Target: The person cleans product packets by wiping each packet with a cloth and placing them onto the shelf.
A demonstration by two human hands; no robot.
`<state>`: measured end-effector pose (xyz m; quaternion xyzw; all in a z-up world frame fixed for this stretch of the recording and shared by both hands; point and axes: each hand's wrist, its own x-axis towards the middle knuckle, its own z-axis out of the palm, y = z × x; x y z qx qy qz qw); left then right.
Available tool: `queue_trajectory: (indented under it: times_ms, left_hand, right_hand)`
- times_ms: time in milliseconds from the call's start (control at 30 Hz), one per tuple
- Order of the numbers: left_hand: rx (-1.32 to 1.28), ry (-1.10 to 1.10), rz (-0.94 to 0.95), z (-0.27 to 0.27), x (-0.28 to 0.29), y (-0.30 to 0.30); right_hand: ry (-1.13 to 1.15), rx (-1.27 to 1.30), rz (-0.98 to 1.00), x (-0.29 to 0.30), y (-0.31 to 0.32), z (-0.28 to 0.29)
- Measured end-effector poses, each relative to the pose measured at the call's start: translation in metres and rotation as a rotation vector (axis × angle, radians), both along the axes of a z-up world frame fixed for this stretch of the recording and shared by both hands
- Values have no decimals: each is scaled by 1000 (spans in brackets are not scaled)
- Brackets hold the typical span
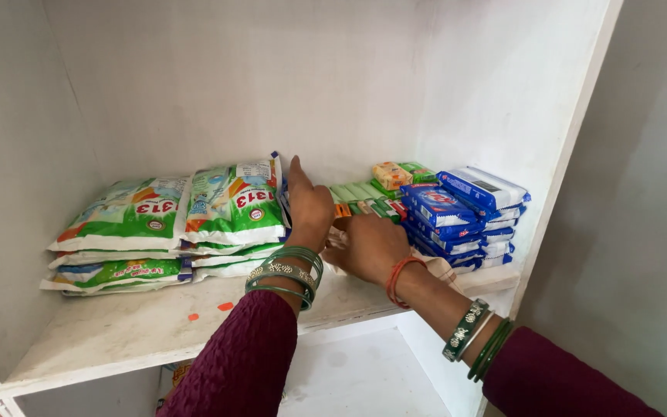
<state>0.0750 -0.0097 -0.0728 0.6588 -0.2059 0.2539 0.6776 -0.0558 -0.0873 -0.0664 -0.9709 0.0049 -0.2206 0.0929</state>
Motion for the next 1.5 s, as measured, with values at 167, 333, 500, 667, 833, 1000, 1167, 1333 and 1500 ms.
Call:
queue_trajectory:
  times_ms: [167,333,500,667,833,1000,1167,1333,1500]
  left_hand:
    - [11,-16,20,21,-18,5]
    - [26,-116,20,22,5,7]
    - [136,17,109,3,41,11]
    - [226,-150,249,-17,39,22]
    - [253,-117,161,-23,-27,53]
    - [118,-289,-101,-35,-115,103]
    - [143,-360,13,-83,-200,151]
    - [306,-237,101,-152,-215,185]
    - [402,-260,261,-229,-144,214]
  right_hand:
    - [-251,-22,70,35,-2,-13]
    - [-326,-25,51,57,-2,-21]
    - [-356,-154,32,48,0,-25]
    - [-410,116,107,14,4,-23]
    - [-591,289,288,-22,13,-34]
    - [-557,506,642,-67,38,-45]
    - [-376,665,824,-111,71,-87]
    - [-312,481,907,-99,96,-147]
    - [-91,596,815,-42,108,-194]
